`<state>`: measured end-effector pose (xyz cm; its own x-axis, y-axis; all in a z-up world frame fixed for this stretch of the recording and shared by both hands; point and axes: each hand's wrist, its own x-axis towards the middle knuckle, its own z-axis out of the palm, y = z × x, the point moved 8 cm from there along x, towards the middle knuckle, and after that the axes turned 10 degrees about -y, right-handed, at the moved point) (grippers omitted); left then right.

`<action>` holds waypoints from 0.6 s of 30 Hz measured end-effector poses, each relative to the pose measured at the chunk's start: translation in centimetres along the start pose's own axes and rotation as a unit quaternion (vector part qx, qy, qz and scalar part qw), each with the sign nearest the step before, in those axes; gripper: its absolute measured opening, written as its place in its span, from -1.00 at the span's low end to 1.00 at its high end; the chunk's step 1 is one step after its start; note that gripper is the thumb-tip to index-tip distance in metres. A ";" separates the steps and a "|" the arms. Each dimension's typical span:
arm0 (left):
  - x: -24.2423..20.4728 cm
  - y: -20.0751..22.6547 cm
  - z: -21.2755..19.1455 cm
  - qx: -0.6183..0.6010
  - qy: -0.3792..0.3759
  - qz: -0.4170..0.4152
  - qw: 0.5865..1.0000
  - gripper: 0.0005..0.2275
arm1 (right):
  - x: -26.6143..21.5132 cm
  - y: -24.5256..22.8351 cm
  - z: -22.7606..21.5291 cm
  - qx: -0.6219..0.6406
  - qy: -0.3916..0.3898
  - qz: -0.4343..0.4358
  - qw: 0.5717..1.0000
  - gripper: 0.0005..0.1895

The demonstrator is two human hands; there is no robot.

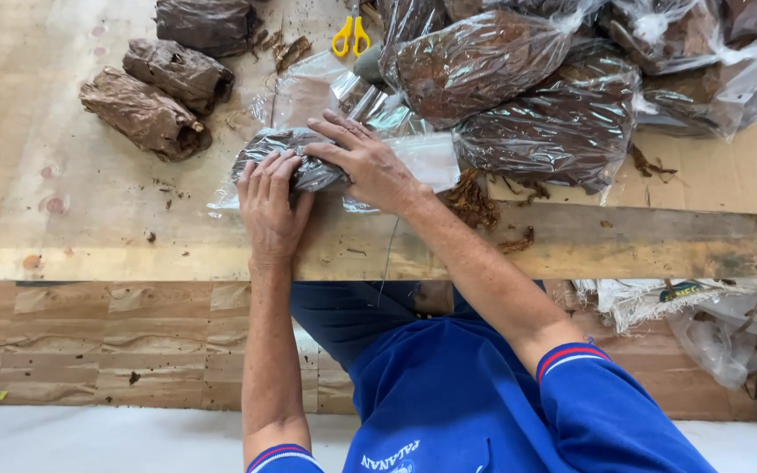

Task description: The person places dried brown material into clear plastic bags on a wooden table, seals each bag, and sets it aside. The process repeats with multiple pieces of material and several bags.

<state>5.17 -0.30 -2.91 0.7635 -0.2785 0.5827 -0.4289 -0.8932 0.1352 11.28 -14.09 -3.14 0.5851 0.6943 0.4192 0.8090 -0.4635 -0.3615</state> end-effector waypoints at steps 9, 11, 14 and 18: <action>-2.8 -2.8 -5.1 -0.056 0.293 -0.040 0.954 -0.19 | -1.4 2.2 -2.0 0.158 0.185 0.066 0.968 -0.51; -4.0 -5.5 -4.5 -0.153 0.281 -0.167 0.933 -0.29 | -1.8 4.4 -1.8 0.224 0.236 0.108 0.939 -0.52; -4.3 -5.5 -4.2 -0.195 0.267 -0.189 0.925 -0.52 | -1.9 3.0 -3.4 0.274 0.240 0.111 0.925 -0.57; -3.6 -4.9 -4.3 -0.235 0.268 -0.173 0.918 -0.55 | -1.5 2.8 -5.2 0.268 0.237 0.114 0.927 -0.58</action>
<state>2.40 6.57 -2.24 0.6002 0.3186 0.7336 -0.4629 -0.6096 0.6435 12.94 -19.26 -0.43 0.7990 0.2342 0.5539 0.5914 -0.1391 -0.7943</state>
